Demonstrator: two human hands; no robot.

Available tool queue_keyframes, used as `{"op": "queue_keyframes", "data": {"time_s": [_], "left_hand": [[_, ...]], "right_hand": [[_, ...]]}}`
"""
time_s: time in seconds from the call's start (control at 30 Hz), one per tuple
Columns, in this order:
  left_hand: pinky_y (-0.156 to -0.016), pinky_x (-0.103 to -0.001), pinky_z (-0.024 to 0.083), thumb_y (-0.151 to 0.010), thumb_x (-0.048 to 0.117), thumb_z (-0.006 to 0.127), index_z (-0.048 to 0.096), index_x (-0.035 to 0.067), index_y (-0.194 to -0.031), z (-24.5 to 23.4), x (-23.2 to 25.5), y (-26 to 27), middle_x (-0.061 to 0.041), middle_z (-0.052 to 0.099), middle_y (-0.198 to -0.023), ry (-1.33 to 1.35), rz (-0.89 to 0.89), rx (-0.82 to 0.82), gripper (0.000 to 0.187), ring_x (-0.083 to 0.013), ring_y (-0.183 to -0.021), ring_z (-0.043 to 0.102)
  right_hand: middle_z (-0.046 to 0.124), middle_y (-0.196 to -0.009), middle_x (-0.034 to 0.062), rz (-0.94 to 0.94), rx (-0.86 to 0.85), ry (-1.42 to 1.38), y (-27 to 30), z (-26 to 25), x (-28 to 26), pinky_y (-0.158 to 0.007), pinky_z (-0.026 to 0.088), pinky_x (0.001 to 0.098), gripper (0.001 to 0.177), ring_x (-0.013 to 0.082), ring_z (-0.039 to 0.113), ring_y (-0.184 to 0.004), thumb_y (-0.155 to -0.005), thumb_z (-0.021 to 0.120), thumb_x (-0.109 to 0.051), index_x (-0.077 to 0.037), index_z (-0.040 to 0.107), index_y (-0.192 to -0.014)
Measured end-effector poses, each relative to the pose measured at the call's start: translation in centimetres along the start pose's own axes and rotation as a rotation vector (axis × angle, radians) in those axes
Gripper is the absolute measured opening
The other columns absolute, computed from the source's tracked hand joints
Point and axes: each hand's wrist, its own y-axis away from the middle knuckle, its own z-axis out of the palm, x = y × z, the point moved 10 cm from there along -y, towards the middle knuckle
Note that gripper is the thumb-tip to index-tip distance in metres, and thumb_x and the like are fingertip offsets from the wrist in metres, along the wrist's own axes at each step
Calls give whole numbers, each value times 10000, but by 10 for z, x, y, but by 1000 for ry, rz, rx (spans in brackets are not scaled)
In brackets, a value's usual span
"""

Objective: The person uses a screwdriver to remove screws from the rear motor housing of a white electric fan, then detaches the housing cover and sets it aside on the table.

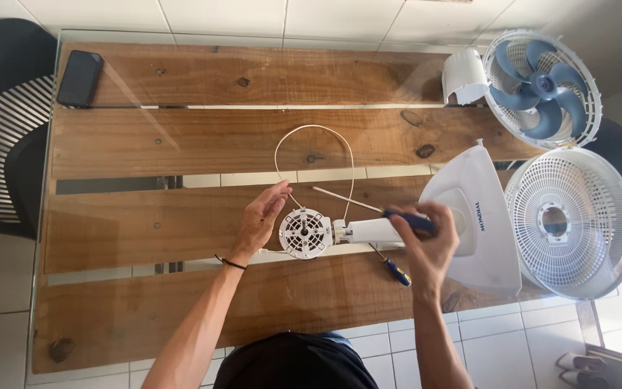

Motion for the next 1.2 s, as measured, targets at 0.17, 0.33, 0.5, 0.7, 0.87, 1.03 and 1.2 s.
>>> {"op": "queue_keyframes", "data": {"time_s": [0.17, 0.33, 0.5, 0.7, 0.87, 1.03, 1.2], "left_hand": [[-977, -370, 555, -1050, 245, 591, 712, 110, -1300, 16, 30, -9, -81, 724, -1263, -319, 180, -68, 309, -248, -1163, 668], [-851, -327, 601, -958, 197, 698, 738, 99, -1135, 14, 16, -14, -82, 718, -1142, -297, 83, -37, 207, -195, -986, 722], [-843, -336, 585, -924, 138, 726, 770, 70, -1098, 21, 9, -12, -87, 779, -1059, -311, 129, -81, 193, -196, -970, 722], [-794, -328, 599, -900, 135, 738, 763, 51, -1079, 23, -10, -9, -95, 779, -1029, -272, 9, -86, 200, -204, -906, 748], [-852, -340, 591, -883, 131, 748, 777, 71, -1050, 25, -14, -7, -68, 784, -1039, -325, 39, -86, 179, -208, -986, 722], [-928, -357, 567, -852, 143, 774, 804, 103, -1029, 25, -13, -6, -35, 788, -1027, -442, 87, -51, 184, -215, -1113, 660], [-922, -342, 580, -892, 133, 775, 764, 91, -1136, 17, -17, 6, -51, 740, -1142, -289, -5, 14, 247, -196, -1077, 684]], "right_hand": [[753, -1065, 126, -179, -250, -4, -36, 70, -30, -888, 662, 304, 456, 214, 744, -1051, -804, 845, 33, -17, 580, -1171], [767, -1115, 113, -396, -445, 98, -47, 118, -48, -882, 643, 317, 471, 193, 772, -1039, -842, 859, -26, -61, 632, -1253], [752, -1174, 132, -507, -593, 147, -47, 159, -47, -864, 628, 333, 597, 218, 765, -1047, -856, 855, -149, -129, 582, -1386], [747, -1114, 128, -474, -682, 177, -45, 181, -38, -826, 659, 352, 612, 238, 775, -996, -853, 853, -228, -166, 582, -1399], [750, -1105, 124, -527, -695, 192, -41, 184, -42, -796, 649, 362, 590, 240, 770, -959, -849, 853, -228, -157, 592, -1373], [749, -1075, 110, -473, -712, 221, -41, 187, -33, -782, 665, 334, 586, 217, 772, -942, -839, 859, -243, -161, 598, -1357], [744, -1103, 114, -460, -699, 157, -39, 177, -32, -830, 673, 326, 608, 203, 768, -985, -861, 842, -209, -156, 577, -1406]]}}
